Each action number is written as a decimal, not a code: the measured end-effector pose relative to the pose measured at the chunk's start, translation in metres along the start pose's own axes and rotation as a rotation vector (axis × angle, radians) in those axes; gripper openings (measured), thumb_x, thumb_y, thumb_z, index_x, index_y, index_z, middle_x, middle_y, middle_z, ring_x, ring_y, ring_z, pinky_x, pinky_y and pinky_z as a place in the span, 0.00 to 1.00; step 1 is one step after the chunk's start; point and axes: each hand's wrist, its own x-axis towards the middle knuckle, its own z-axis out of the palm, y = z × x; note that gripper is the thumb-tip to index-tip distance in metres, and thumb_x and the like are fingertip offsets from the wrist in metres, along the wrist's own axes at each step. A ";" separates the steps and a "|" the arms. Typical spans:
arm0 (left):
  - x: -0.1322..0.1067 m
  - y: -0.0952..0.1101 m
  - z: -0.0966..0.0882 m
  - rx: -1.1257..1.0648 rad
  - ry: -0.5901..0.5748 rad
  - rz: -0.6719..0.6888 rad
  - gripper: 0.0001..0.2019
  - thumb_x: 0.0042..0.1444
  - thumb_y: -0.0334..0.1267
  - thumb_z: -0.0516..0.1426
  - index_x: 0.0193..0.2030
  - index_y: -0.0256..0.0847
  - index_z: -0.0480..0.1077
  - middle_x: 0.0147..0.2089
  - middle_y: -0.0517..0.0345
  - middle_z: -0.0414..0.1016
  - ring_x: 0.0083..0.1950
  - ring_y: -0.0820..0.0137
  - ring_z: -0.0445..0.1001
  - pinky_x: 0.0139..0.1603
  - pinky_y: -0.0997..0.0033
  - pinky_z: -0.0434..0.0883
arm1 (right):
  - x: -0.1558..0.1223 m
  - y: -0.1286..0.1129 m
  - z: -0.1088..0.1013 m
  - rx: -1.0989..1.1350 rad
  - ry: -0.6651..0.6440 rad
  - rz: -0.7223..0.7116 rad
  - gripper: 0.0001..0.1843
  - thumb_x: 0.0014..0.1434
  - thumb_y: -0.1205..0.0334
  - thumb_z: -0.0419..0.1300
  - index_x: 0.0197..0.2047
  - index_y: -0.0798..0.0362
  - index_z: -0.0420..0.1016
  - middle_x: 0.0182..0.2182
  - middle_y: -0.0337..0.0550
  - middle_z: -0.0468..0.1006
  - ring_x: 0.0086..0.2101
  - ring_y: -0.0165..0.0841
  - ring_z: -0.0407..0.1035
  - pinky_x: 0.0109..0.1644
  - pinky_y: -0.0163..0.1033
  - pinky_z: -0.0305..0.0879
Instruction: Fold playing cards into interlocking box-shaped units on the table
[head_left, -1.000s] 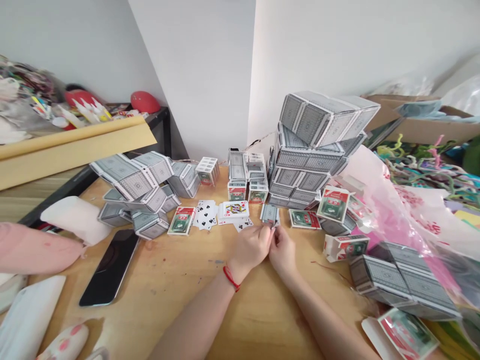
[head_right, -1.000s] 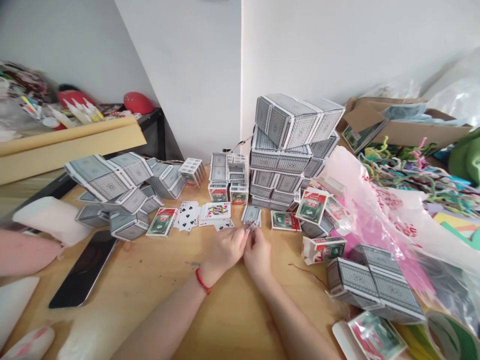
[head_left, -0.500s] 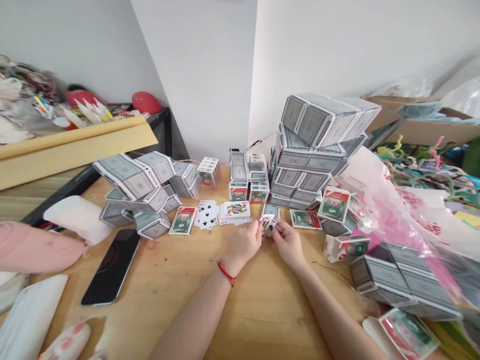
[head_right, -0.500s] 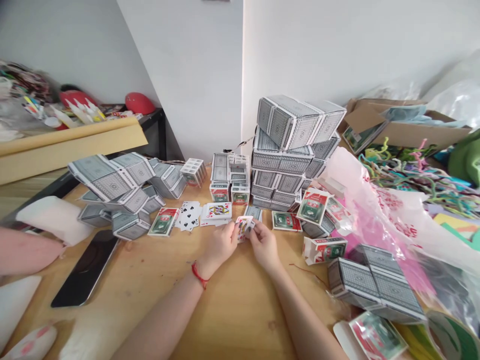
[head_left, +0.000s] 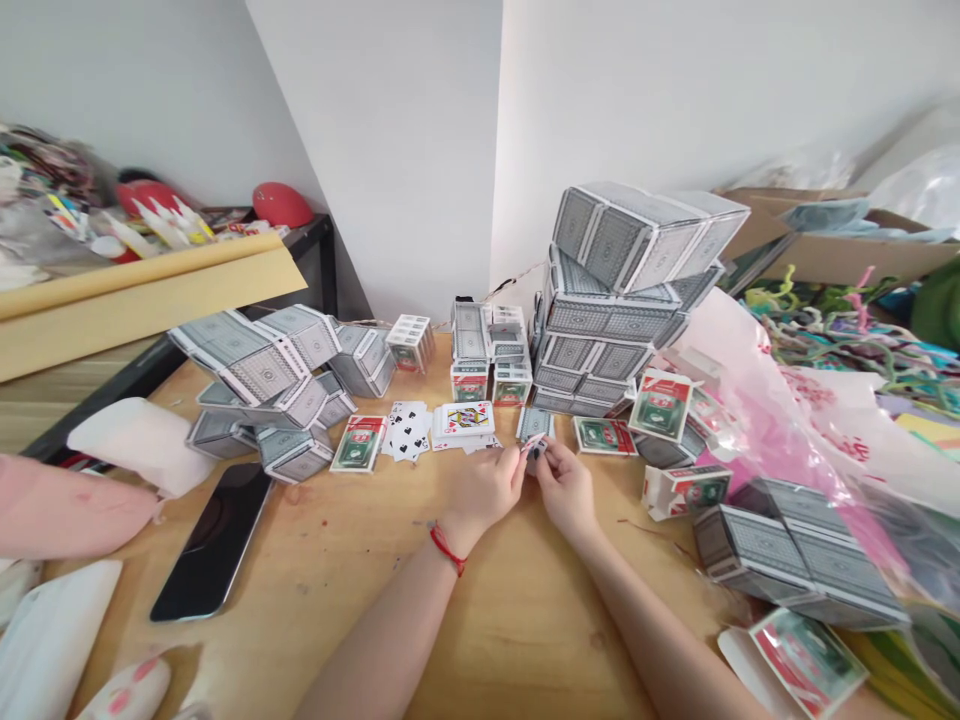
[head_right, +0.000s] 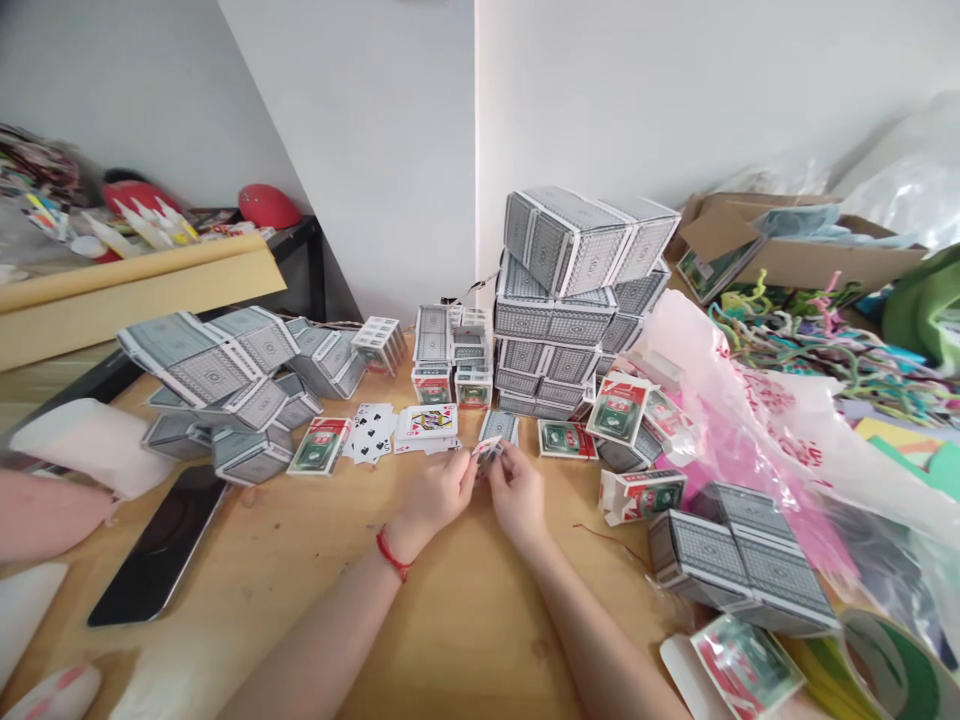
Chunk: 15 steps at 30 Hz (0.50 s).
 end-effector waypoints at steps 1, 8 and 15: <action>0.001 0.002 -0.002 0.007 0.006 0.027 0.11 0.59 0.34 0.44 0.28 0.38 0.63 0.22 0.55 0.69 0.23 0.71 0.67 0.24 0.72 0.57 | -0.002 0.000 0.001 -0.025 0.029 -0.003 0.18 0.53 0.55 0.54 0.45 0.54 0.70 0.28 0.46 0.78 0.30 0.38 0.71 0.35 0.40 0.67; 0.001 0.014 -0.008 0.001 0.069 0.182 0.09 0.58 0.33 0.46 0.31 0.37 0.64 0.23 0.56 0.69 0.25 0.71 0.69 0.25 0.72 0.60 | -0.011 0.000 0.002 -0.148 0.111 -0.006 0.19 0.51 0.58 0.54 0.46 0.55 0.70 0.32 0.47 0.78 0.31 0.37 0.72 0.36 0.40 0.67; 0.000 0.006 -0.002 0.021 0.104 -0.012 0.08 0.58 0.32 0.45 0.33 0.38 0.63 0.20 0.58 0.69 0.22 0.73 0.68 0.22 0.74 0.58 | 0.001 0.001 -0.005 -0.082 -0.005 -0.015 0.22 0.54 0.51 0.51 0.46 0.57 0.70 0.27 0.45 0.77 0.28 0.35 0.71 0.32 0.37 0.68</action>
